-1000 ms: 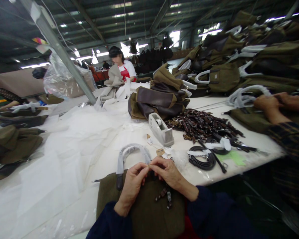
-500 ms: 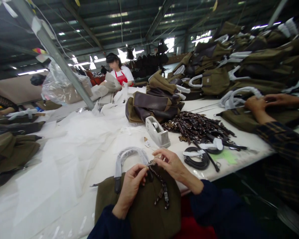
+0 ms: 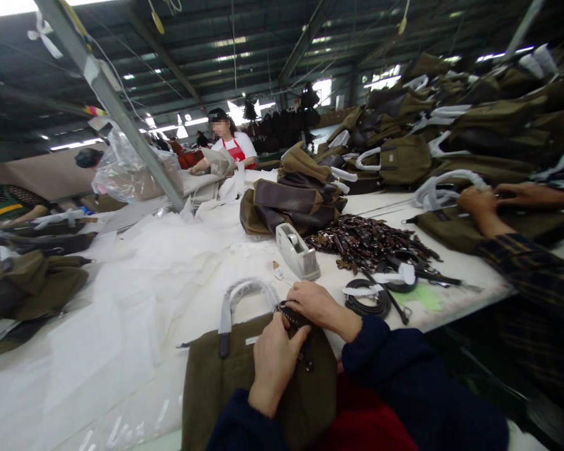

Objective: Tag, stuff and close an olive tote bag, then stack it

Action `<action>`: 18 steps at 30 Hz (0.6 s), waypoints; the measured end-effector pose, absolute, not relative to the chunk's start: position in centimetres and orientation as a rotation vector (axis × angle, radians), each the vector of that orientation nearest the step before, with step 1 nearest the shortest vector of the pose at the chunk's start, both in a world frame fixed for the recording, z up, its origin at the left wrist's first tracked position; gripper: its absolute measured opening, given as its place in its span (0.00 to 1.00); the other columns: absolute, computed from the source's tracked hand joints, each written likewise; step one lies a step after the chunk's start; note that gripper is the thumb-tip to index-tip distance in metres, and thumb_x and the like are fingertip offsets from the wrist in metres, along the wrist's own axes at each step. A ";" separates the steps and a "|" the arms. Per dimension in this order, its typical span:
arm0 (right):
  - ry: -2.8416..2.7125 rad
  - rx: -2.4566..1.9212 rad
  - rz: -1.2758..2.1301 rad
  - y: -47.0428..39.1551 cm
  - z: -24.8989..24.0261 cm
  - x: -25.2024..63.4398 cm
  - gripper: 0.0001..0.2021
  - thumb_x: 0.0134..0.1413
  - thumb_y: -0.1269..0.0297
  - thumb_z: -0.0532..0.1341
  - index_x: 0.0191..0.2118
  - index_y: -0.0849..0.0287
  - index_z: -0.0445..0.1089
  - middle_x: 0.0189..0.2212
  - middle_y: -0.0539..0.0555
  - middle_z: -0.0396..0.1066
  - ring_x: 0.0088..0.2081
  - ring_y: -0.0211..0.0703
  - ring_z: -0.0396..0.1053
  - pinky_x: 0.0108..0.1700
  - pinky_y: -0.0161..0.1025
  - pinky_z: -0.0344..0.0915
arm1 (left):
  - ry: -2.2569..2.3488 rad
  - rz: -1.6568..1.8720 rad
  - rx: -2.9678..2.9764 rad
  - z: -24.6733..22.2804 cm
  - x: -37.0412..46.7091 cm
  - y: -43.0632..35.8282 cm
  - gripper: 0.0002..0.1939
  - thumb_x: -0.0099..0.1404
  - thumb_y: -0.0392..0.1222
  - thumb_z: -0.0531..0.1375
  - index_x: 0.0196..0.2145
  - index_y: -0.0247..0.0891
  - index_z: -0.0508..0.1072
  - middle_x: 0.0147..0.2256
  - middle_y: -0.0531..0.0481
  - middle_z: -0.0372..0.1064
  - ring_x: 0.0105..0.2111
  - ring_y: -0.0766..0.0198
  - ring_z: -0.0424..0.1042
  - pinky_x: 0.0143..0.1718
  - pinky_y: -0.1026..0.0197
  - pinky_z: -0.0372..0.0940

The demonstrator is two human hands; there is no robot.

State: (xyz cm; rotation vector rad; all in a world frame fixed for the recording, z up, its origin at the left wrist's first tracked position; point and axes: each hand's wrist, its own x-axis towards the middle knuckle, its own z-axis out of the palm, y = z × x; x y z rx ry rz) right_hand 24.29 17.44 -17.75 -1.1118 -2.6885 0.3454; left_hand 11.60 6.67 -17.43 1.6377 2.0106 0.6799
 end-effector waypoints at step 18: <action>-2.092 -1.045 1.001 14.7 -18.3 24.2 0.11 0.61 0.63 0.58 0.29 0.61 0.71 0.24 0.48 0.68 0.28 0.35 0.63 0.32 0.32 0.55 | 1.922 1.008 1.309 -19.7 9.4 8.6 0.12 0.53 0.47 0.65 0.23 0.39 0.66 0.20 0.56 0.63 0.22 0.63 0.62 0.26 0.64 0.51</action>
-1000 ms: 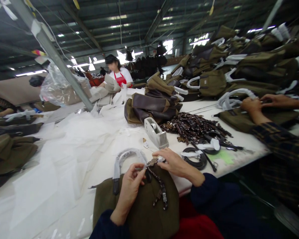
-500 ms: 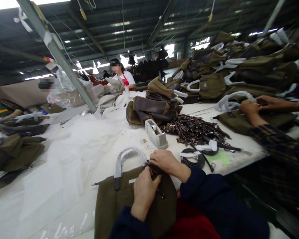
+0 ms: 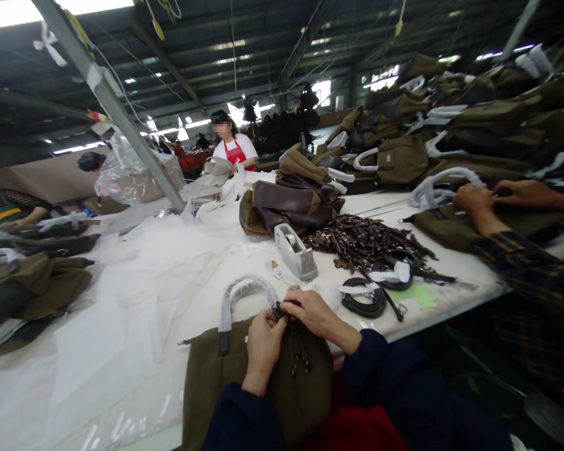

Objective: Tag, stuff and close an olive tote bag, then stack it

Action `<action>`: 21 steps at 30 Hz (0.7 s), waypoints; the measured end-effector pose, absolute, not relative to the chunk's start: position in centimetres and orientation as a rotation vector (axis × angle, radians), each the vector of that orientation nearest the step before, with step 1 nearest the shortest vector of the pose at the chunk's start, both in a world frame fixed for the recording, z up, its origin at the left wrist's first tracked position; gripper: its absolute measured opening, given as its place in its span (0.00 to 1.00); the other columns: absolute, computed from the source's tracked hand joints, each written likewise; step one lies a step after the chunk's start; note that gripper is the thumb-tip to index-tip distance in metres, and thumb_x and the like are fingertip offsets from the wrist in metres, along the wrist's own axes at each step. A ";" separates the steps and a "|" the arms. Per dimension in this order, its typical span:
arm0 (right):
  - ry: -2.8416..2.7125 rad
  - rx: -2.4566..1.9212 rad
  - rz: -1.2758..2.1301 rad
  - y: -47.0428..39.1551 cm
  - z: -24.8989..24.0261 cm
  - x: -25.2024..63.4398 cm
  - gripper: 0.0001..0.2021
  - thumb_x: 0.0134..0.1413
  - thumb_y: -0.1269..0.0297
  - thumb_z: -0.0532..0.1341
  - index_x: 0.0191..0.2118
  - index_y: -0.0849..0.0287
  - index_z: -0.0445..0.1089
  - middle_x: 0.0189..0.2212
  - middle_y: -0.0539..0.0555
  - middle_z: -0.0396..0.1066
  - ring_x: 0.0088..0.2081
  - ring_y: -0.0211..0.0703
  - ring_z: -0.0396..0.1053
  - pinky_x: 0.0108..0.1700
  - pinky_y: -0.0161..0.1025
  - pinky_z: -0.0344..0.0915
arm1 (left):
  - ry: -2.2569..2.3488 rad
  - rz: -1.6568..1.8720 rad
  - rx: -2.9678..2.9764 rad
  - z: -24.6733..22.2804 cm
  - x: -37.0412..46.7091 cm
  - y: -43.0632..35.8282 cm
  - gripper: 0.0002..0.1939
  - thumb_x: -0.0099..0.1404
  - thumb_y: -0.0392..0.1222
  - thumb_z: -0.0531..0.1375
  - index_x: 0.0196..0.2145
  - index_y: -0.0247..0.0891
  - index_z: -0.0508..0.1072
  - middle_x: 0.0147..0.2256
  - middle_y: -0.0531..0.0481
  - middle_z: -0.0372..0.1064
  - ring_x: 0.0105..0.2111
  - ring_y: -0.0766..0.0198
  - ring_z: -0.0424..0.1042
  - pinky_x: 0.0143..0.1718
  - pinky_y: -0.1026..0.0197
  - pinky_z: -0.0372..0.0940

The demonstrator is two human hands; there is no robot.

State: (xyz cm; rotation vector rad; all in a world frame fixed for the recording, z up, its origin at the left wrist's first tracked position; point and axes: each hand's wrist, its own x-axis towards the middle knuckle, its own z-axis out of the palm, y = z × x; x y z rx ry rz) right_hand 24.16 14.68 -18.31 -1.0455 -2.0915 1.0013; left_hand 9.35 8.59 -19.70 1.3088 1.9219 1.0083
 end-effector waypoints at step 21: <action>-2.583 -0.910 0.278 10.4 -20.5 22.8 0.13 0.61 0.72 0.55 0.49 0.57 0.68 0.37 0.55 0.65 0.37 0.42 0.64 0.35 0.35 0.63 | 1.467 1.020 1.023 -16.3 5.7 7.2 0.20 0.59 0.58 0.61 0.30 0.39 0.62 0.16 0.61 0.63 0.09 0.74 0.54 0.11 0.69 0.59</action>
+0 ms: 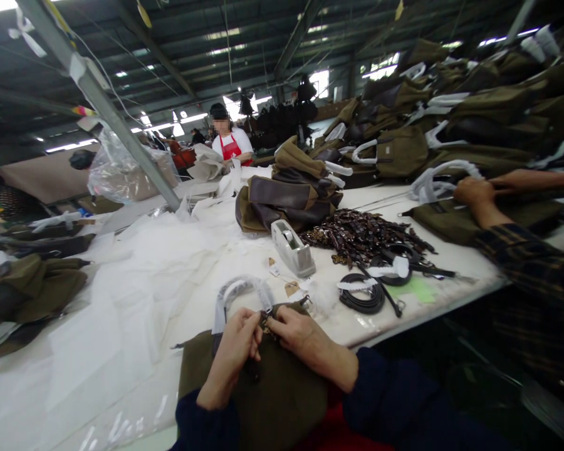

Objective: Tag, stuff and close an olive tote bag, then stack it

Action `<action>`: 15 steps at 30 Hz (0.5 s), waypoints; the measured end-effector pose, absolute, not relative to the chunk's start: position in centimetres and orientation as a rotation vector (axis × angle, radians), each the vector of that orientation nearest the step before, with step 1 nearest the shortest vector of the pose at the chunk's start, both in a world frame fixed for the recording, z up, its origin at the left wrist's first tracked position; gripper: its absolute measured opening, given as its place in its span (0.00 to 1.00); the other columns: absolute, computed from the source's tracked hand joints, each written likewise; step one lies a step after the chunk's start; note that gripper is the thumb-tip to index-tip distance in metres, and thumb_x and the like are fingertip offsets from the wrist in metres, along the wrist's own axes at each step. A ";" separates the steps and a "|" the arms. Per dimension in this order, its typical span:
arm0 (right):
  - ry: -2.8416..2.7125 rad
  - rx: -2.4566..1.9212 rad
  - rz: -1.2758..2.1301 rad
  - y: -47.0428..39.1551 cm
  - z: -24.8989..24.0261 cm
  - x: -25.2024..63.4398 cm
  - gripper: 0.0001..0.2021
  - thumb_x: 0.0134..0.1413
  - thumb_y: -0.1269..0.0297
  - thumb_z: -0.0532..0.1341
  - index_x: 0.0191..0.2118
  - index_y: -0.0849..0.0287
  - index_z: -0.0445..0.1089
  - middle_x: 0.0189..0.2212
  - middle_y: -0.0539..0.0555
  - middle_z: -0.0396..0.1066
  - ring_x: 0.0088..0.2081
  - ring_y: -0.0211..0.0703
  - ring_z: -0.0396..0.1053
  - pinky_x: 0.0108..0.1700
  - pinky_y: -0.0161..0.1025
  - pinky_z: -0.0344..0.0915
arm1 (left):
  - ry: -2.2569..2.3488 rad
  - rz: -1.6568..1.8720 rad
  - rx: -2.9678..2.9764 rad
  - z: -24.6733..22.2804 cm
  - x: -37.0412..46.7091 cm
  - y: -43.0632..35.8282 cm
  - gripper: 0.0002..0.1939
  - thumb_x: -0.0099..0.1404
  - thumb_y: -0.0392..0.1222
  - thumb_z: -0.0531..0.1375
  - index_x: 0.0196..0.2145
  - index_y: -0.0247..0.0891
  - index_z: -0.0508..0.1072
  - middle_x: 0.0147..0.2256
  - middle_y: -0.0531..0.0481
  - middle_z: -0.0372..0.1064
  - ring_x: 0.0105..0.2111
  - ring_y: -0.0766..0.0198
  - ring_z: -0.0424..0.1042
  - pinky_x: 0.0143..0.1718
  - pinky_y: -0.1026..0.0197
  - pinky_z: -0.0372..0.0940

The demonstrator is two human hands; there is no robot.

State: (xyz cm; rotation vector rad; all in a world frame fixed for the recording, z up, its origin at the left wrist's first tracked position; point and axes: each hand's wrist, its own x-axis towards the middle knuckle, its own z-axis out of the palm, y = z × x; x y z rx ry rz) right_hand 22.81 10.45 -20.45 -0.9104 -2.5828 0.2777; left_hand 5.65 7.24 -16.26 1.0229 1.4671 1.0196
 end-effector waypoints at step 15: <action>-2.392 -0.807 0.487 10.1 -21.4 22.6 0.08 0.59 0.66 0.61 0.44 0.61 0.67 0.38 0.54 0.66 0.39 0.41 0.66 0.41 0.35 0.67 | 1.322 1.049 0.885 -15.5 7.3 5.0 0.17 0.64 0.54 0.60 0.35 0.36 0.65 0.25 0.54 0.71 0.17 0.70 0.69 0.21 0.66 0.67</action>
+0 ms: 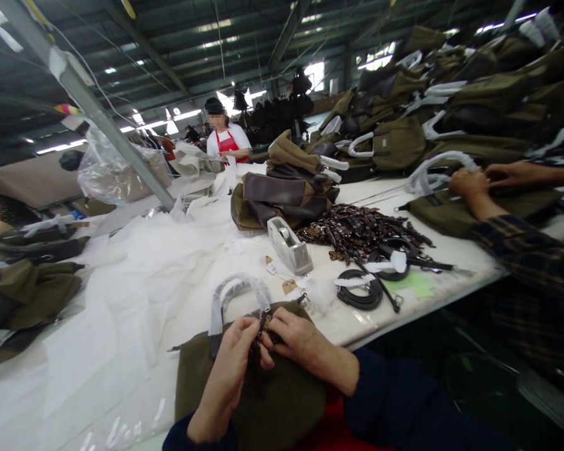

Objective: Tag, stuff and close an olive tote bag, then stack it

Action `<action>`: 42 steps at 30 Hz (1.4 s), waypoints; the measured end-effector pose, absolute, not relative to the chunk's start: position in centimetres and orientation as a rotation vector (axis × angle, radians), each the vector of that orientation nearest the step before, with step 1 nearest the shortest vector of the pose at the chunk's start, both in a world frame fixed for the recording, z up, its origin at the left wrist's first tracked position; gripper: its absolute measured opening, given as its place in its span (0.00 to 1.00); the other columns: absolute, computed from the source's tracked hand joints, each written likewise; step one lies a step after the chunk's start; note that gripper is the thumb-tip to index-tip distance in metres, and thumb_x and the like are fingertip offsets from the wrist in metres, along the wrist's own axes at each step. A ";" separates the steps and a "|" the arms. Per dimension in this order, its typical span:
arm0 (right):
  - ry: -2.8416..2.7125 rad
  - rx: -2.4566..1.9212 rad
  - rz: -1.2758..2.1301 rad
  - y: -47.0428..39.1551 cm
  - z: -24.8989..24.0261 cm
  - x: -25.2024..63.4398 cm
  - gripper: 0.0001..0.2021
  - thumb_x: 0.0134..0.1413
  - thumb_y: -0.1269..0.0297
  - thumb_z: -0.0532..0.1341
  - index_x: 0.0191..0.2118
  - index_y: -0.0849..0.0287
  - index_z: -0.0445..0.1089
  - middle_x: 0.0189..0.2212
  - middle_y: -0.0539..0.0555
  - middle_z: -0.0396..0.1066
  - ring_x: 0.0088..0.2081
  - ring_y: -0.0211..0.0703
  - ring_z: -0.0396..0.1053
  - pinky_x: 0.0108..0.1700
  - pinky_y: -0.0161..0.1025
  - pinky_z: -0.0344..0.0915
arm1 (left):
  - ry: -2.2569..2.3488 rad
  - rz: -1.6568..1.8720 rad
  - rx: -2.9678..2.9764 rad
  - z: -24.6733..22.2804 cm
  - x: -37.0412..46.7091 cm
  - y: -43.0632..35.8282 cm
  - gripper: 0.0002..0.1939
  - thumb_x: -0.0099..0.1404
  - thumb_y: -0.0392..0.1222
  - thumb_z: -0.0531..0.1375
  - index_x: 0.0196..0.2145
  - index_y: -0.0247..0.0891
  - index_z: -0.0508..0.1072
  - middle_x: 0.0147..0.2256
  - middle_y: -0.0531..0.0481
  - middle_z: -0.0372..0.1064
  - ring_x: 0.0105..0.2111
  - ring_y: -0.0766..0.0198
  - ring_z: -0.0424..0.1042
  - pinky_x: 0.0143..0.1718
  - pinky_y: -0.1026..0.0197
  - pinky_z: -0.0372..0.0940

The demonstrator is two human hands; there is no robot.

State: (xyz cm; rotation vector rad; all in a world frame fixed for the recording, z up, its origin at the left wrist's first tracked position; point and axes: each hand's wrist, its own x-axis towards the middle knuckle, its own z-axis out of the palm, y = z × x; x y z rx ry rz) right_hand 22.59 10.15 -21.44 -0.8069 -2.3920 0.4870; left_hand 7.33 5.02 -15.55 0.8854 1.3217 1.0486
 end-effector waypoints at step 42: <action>-2.039 -0.741 0.875 10.4 -19.0 23.1 0.04 0.60 0.72 0.61 0.34 0.61 0.71 0.32 0.51 0.69 0.36 0.38 0.67 0.40 0.34 0.63 | 1.516 1.176 0.780 -18.3 8.8 2.8 0.20 0.59 0.46 0.66 0.45 0.32 0.68 0.23 0.55 0.70 0.17 0.74 0.62 0.18 0.73 0.55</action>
